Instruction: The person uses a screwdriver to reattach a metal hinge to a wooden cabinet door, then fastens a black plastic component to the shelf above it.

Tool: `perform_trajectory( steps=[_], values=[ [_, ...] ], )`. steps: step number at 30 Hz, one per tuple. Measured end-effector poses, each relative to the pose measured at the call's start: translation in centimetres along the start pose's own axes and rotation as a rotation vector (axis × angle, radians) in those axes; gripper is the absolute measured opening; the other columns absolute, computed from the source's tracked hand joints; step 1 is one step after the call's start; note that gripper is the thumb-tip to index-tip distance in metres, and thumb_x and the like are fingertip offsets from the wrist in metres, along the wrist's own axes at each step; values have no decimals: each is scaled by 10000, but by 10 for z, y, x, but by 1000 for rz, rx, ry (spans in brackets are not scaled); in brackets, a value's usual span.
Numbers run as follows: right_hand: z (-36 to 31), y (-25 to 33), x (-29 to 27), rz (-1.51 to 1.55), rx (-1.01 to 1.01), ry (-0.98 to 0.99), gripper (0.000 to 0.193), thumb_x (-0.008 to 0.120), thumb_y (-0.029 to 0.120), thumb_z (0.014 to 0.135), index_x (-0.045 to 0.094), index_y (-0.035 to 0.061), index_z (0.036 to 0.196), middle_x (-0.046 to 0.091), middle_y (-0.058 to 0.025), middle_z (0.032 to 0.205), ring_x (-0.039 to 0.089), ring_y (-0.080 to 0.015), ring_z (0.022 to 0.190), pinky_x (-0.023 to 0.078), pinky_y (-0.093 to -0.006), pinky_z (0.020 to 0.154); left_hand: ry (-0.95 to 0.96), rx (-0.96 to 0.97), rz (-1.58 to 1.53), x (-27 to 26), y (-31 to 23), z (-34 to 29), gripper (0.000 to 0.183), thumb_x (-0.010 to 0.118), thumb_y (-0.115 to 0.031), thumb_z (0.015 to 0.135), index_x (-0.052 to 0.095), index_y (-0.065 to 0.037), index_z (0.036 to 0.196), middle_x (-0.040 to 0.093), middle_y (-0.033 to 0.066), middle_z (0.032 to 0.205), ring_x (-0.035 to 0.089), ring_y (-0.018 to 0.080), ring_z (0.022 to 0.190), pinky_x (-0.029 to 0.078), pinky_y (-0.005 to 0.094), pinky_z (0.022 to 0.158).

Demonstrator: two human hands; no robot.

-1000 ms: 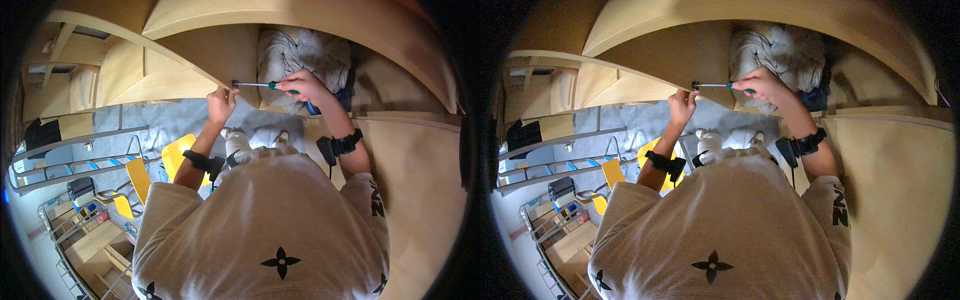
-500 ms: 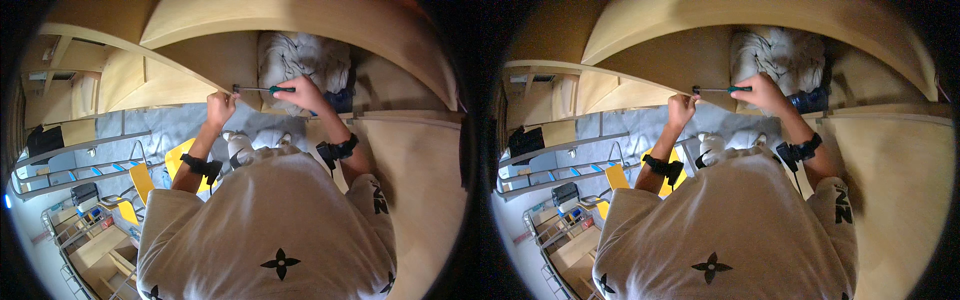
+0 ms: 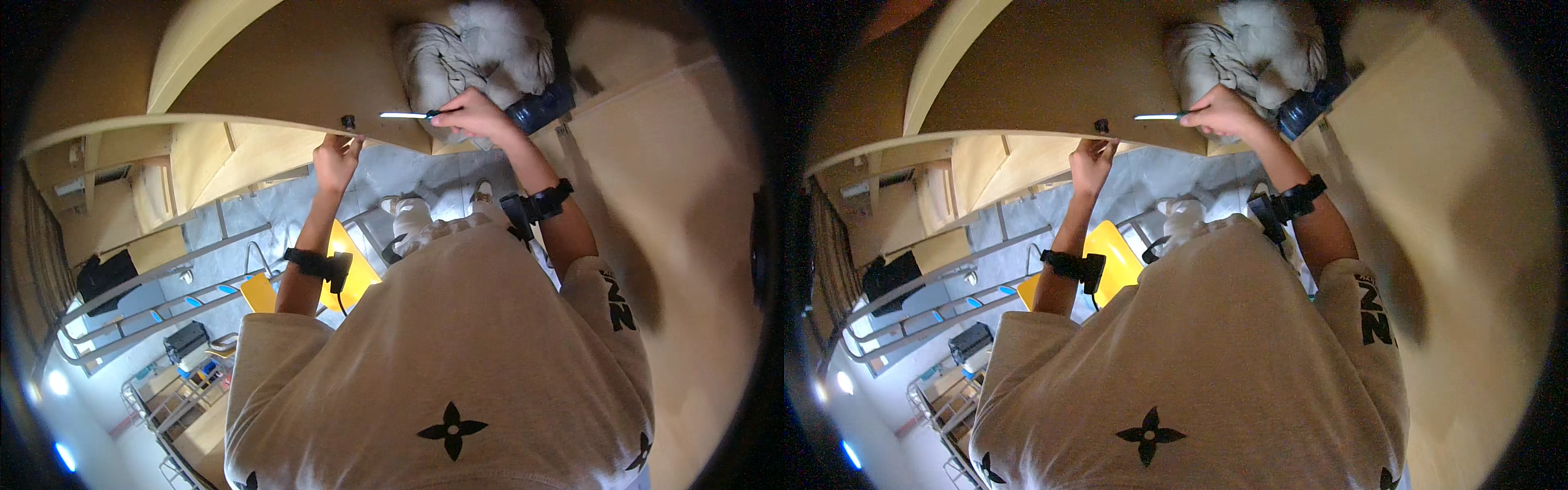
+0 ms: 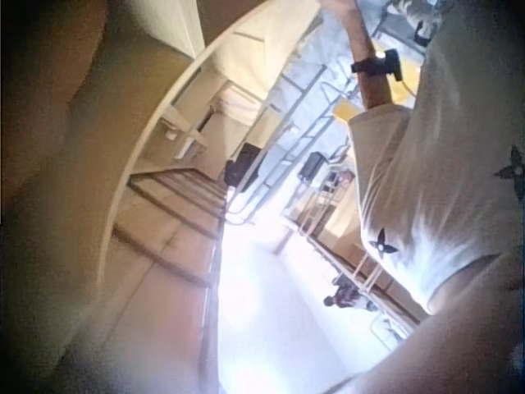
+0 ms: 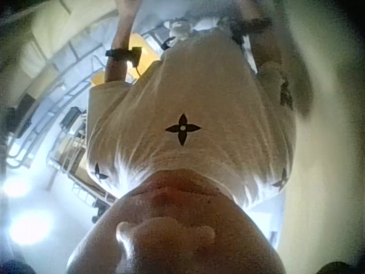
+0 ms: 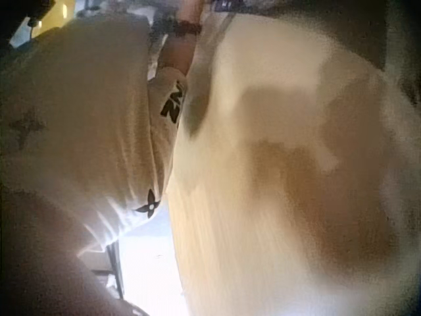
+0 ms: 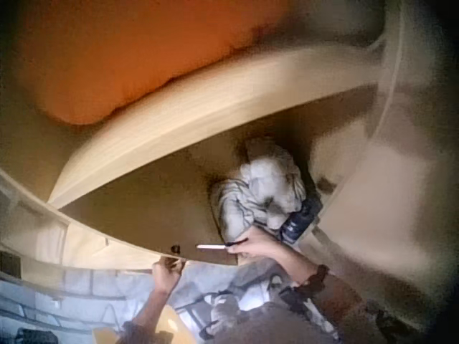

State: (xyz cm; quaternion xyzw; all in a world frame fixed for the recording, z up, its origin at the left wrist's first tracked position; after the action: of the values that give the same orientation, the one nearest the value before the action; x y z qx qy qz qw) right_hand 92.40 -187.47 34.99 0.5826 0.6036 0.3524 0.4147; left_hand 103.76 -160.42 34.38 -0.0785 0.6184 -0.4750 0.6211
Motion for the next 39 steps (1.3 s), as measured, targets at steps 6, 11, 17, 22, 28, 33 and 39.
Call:
perform_trajectory(
  steps=[6, 11, 17, 22, 28, 33, 39],
  values=[
    [2, -5, 29, 104, -133, 33, 250, 708, 240, 763, 686, -3, 816, 537, -2, 538, 428, -54, 425, 313, -217, 383, -18, -67, 120, 2, -9, 0, 242, 673, -167, 807, 610, 48, 901, 675, 171, 768, 677, 206, 712, 508, 297, 628],
    [2, 2, 29, 41, -150, 16, 250, 699, 253, 760, 672, 9, 709, 520, -11, 496, 439, -67, 404, 312, -238, 369, -31, -55, 142, 5, -10, 3, 223, 648, -178, 807, 599, 38, 828, 651, 186, 696, 665, 286, 632, 506, 336, 572],
    [4, 6, 26, 34, -101, 93, 233, 696, 230, 773, 679, 5, 834, 558, -28, 556, 453, -66, 445, 346, -239, 414, -97, -124, 182, 8, -10, 4, 245, 664, -190, 769, 597, 41, 725, 609, 208, 621, 631, 317, 554, 485, 361, 525],
    [13, 7, 27, -479, -578, -124, 344, 678, 313, 769, 666, 82, 1023, 661, -148, 889, 644, -306, 772, 493, -346, 688, -92, -132, 305, 6, 17, -1, 287, 676, -225, 746, 591, 26, 636, 582, 211, 582, 600, 352, 537, 458, 403, 498],
    [15, -2, 21, -397, -564, -42, 325, 690, 235, 774, 652, 26, 1020, 650, -169, 815, 642, -262, 694, 476, -311, 635, -100, -194, 230, 11, -8, -6, 356, 681, -309, 723, 612, 15, 590, 604, 193, 626, 605, 355, 574, 492, 425, 556],
    [9, 27, 24, -567, -736, -37, 360, 694, 179, 780, 620, -6, 1081, 663, -176, 863, 639, -188, 693, 470, -302, 628, -130, -129, 263, 13, -1, -8, 368, 622, -311, 777, 513, 40, 797, 567, 217, 579, 580, 398, 569, 482, 457, 553],
    [29, 22, 12, -296, -271, 113, 345, 673, 150, 806, 622, -52, 1080, 672, -87, 817, 562, -94, 646, 438, -275, 561, -111, -120, 227, 4, -13, -4, 365, 603, -305, 803, 503, 45, 768, 556, 225, 576, 567, 401, 561, 472, 459, 555]
  ],
)
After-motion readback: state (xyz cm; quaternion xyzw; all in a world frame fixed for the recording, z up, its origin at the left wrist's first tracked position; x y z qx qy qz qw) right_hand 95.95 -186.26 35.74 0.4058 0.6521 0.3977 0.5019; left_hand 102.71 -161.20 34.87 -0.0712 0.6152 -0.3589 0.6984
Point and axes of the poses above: each hand's wrist, its own z-axis towards the middle knuckle, its own x-axis out of the palm, y = z × x, the point moved 1 cm from there along z, towards the middle knuckle
